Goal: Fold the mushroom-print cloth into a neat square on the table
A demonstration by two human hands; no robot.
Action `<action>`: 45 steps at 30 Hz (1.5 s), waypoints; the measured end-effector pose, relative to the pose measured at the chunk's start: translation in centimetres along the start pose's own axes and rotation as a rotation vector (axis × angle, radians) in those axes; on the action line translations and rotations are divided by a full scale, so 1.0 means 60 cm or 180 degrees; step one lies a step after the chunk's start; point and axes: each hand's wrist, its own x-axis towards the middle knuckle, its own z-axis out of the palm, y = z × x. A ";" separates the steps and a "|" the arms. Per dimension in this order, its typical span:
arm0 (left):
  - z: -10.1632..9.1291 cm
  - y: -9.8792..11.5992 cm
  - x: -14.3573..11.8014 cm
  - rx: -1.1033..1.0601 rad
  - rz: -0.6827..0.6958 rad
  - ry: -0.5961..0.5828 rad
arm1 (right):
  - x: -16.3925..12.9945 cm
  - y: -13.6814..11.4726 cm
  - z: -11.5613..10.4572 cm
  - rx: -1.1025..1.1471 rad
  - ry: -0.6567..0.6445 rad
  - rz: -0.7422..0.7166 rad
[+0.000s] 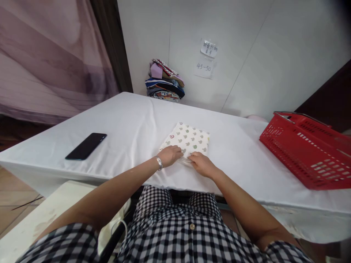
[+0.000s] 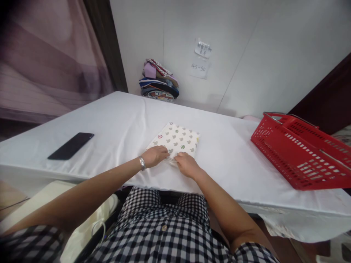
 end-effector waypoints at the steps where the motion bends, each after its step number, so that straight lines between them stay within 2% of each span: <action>1: -0.001 -0.001 0.000 0.0000 0.0019 -0.0009 | 0.000 0.002 0.000 0.0049 0.0004 -0.0004; 9: -0.005 0.000 0.011 0.0156 0.0133 -0.0139 | 0.006 0.007 -0.004 0.0315 0.0006 -0.0019; 14: -0.003 0.004 0.016 0.0083 -0.0007 -0.0090 | 0.009 -0.006 0.003 0.0113 0.0137 0.0286; 20: -0.019 -0.001 0.022 -0.0219 -0.0262 -0.0202 | 0.012 -0.019 0.019 -0.0326 0.0396 0.0487; 25: -0.024 -0.001 0.022 -0.0271 -0.0256 -0.0240 | 0.007 -0.014 0.023 -0.0189 0.0492 0.0390; 30: -0.018 0.000 0.018 -0.0331 -0.0227 -0.0216 | 0.008 -0.002 0.019 0.0175 0.0403 0.0337; 34: -0.014 -0.002 0.013 -0.0375 -0.0183 -0.0138 | 0.009 0.000 0.021 0.0109 0.0389 0.0309; 40: -0.012 -0.001 0.008 -0.0195 -0.0135 -0.0039 | 0.005 -0.001 0.033 -0.0066 0.0677 0.0155; 45: -0.007 0.007 0.013 0.0163 -0.0165 -0.0111 | -0.001 -0.003 0.037 -0.0061 0.0885 -0.0008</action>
